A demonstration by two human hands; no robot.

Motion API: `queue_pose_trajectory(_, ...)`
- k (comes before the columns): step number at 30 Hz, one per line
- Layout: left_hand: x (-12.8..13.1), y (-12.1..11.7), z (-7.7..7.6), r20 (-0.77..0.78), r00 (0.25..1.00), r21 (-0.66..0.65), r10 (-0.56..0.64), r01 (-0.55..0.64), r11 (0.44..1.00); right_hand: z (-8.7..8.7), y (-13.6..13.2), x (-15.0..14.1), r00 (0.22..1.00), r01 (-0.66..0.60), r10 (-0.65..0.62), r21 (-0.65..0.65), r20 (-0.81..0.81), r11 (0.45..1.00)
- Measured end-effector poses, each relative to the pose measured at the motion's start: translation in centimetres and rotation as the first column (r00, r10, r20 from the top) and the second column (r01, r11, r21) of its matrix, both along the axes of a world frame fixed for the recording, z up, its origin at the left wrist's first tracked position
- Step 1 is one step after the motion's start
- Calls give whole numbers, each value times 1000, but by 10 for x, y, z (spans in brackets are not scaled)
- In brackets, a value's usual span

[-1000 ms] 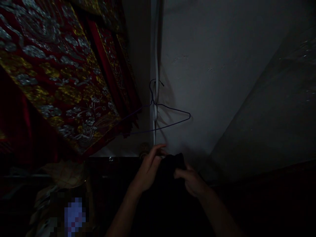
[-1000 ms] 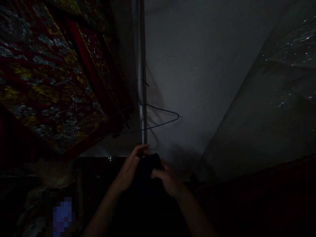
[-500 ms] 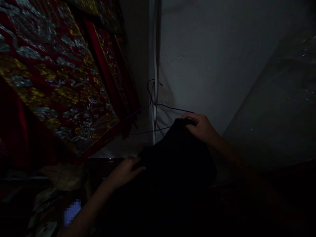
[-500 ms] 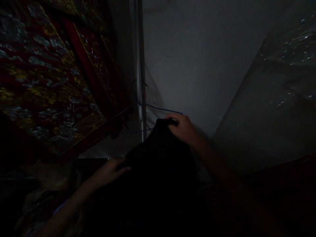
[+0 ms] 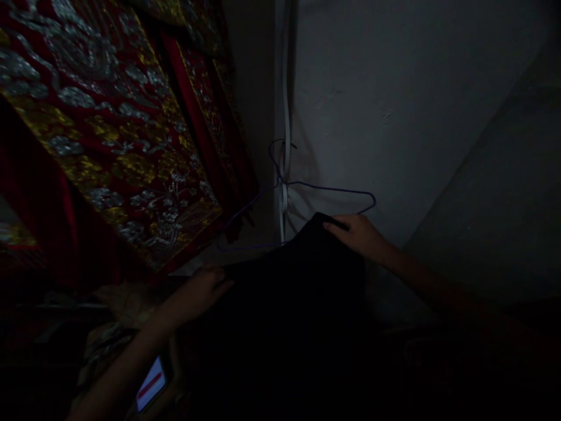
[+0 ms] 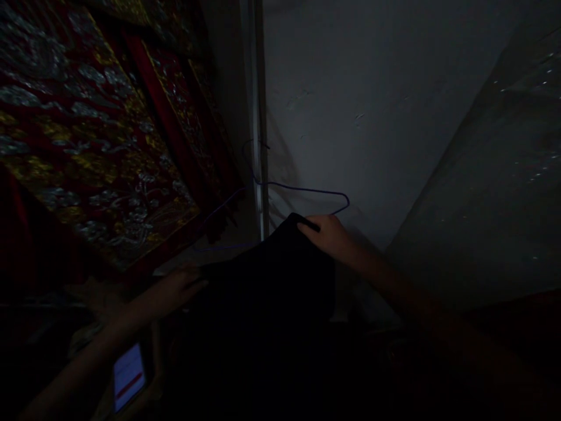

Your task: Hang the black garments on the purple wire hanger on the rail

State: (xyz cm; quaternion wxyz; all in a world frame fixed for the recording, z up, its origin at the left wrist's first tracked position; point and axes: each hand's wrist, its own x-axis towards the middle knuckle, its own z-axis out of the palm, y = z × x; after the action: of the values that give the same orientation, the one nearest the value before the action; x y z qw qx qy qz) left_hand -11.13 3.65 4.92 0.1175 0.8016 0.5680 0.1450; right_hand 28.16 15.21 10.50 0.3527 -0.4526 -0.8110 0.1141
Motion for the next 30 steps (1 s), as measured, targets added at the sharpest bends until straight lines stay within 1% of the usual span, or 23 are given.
queue_pose_trajectory(2, -9, 16, 7, 77, 997, 109, 8, -17, 994, 5, -6, 0, 1000, 28, -28, 13, -5, 1000)
queue_pose_trajectory(4, -11, 24, 22, 160, 985, 218, 67, -101, 971, 6, -10, -2, 998, 51, -50, 13, -28, 999)
queue_pose_trajectory(6, -5, 26, 38, 257, 960, 277, 106, -179, 944, 4, -13, -4, 996, 58, -57, 14, -65, 998)
queue_pose_trajectory(8, 9, 24, 53, 348, 936, 308, 55, -169, 936, 1, -19, -9, 994, 35, -37, -18, -103, 999)
queue_pose_trajectory(10, 29, 24, 65, 416, 908, 363, -48, -117, 924, -4, -28, -16, 988, -7, -6, -83, -157, 997)
queue_pose_trajectory(12, 49, 27, 74, 455, 883, 457, -114, -121, 881, -9, -41, -25, 977, -47, 22, -113, -212, 992)
queue_pose_trajectory(14, 63, 36, 78, 475, 870, 537, -131, -169, 826, -12, -55, -32, 975, -57, 40, -75, -218, 996)
queue_pose_trajectory(15, 67, 41, 79, 481, 868, 556, -126, -190, 809, -13, -61, -32, 978, -54, 45, -42, -202, 998)
queue_pose_trajectory(17, 70, 50, 78, 487, 868, 555, -101, -218, 803, -11, -68, -27, 987, -27, 31, 28, -158, 999)
queue_pose_trajectory(18, 68, 54, 77, 484, 871, 550, -87, -226, 804, -8, -69, -20, 989, 9, 0, 65, -148, 998)
queue_pose_trajectory(20, 64, 59, 74, 461, 884, 556, -70, -227, 800, 0, -65, -2, 974, 150, -121, 147, -190, 978)
queue_pose_trajectory(22, 60, 60, 72, 427, 901, 580, -75, -209, 788, 11, -52, 19, 920, 335, -275, 197, -278, 922)
queue_pose_trajectory(23, 59, 59, 73, 407, 910, 592, -80, -196, 782, 18, -43, 29, 889, 402, -334, 183, -312, 897)
queue_pose_trajectory(24, 59, 59, 73, 388, 918, 602, -81, -185, 777, 24, -35, 39, 871, 433, -371, 146, -322, 890)
queue_pose_trajectory(25, 59, 58, 74, 370, 926, 610, -75, -181, 772, 30, -27, 47, 874, 420, -376, 90, -308, 903)
queue_pose_trajectory(26, 59, 57, 76, 357, 932, 616, -61, -186, 765, 36, -21, 54, 890, 381, -354, 44, -289, 923)
queue_pose_trajectory(28, 57, 56, 80, 340, 940, 628, -20, -211, 749, 46, -15, 62, 928, 262, -256, -15, -269, 965)
queue_pose_trajectory(30, 53, 58, 83, 339, 940, 622, 44, -259, 739, 53, -17, 66, 945, 134, -155, -91, -287, 987)
